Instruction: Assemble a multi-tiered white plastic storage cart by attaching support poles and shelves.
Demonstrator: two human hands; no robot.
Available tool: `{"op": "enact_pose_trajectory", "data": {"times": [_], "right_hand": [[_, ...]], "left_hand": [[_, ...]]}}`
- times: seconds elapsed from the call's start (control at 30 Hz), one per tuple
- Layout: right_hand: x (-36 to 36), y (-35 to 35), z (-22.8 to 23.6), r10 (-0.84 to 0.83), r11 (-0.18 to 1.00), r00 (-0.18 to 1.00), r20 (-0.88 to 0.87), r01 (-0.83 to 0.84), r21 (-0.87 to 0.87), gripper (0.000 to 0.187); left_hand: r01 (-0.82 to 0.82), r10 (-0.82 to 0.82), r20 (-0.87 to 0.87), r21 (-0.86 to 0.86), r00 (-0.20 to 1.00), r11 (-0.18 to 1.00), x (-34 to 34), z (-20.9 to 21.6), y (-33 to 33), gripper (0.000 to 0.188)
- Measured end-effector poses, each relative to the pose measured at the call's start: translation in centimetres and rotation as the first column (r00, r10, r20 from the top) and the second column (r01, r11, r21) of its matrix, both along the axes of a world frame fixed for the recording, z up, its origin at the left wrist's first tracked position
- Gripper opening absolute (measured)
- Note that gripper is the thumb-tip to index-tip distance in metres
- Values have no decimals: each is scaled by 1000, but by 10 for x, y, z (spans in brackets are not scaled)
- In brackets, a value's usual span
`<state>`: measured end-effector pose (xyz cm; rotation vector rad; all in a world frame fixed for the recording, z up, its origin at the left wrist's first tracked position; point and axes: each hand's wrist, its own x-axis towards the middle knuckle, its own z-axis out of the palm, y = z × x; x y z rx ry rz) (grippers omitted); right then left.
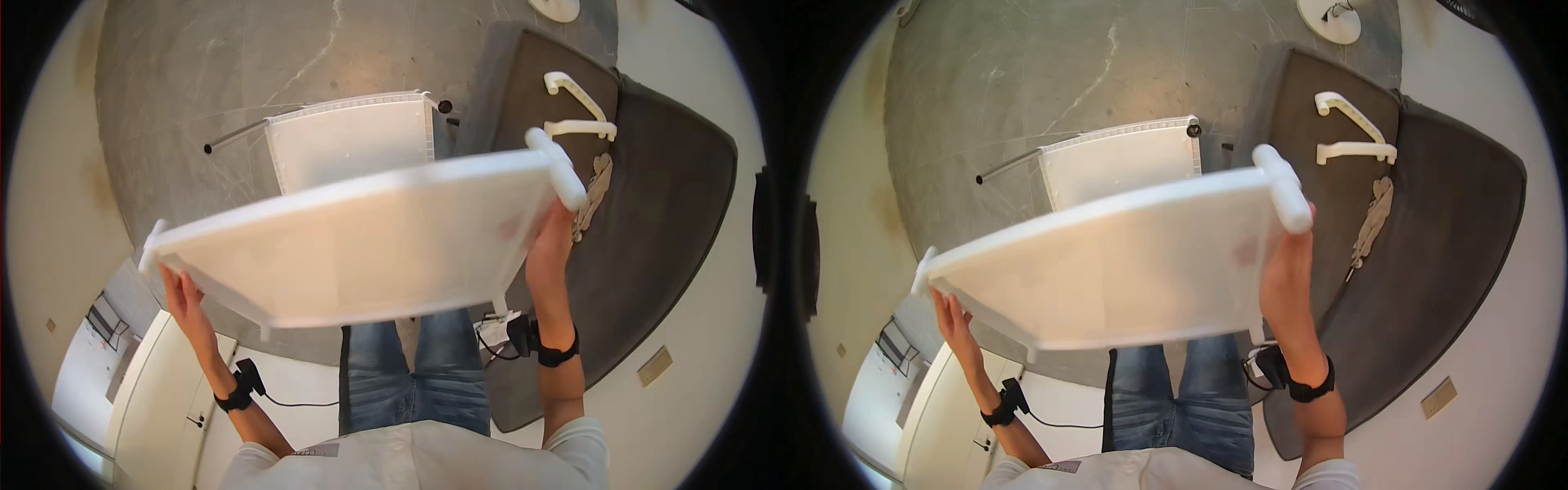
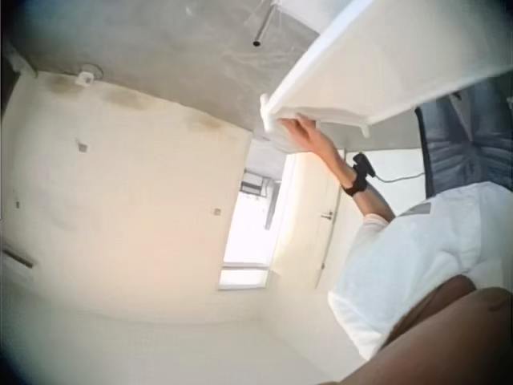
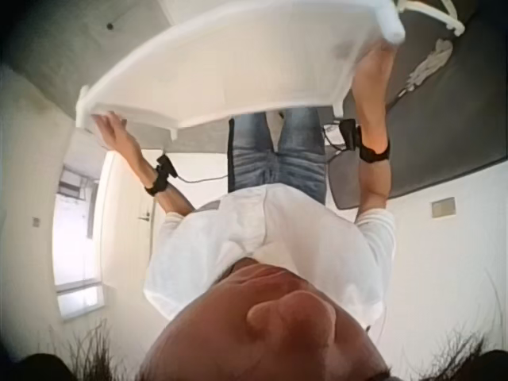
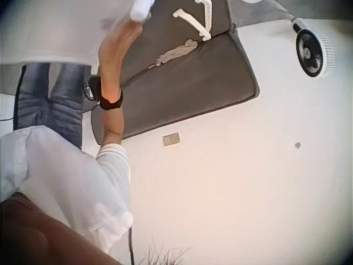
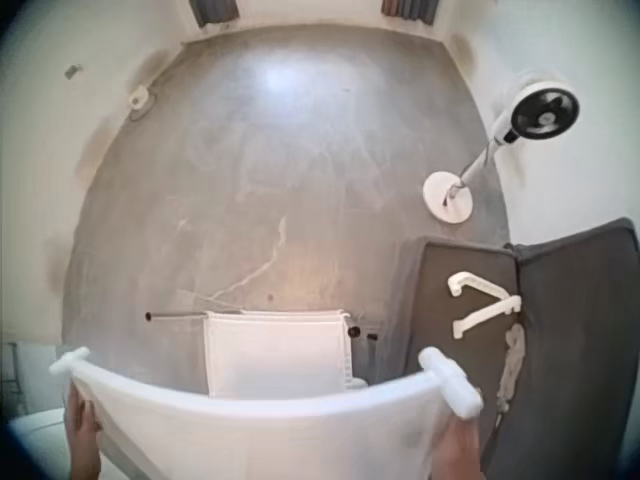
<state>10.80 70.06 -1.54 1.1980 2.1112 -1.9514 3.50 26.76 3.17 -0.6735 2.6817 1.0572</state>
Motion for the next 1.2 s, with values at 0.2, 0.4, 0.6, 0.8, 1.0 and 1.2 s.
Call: {"op": "enact_pose_trajectory", "data": {"times": [0.2,0.4,0.6,0.8,1.0,1.2], "right_hand": [[-17,-16,-39,59,993,998,37,-63,96,47],[-32,-33,-69,92,979,995,33,-97,182,38],[-38,-35,-80,132,966,982,138,-159,205,38],[-46,-47,-66,85,989,992,95,-96,117,39],[-13,-42,-24,-50,989,977,-208,77,124,32],[-20,-38,20,-314,894,911,-268,188,-407,34]], "left_hand": [[123,-120,136,-10,983,992,-33,-57,-3,51],[216,-221,30,125,975,968,-49,-101,-11,58],[188,-197,106,84,975,979,-51,-109,-13,61],[165,-166,17,58,986,985,-32,-99,-34,60],[-120,176,-105,400,979,909,-27,-21,-25,53],[14,352,-302,776,886,630,-12,11,-13,46]]}}
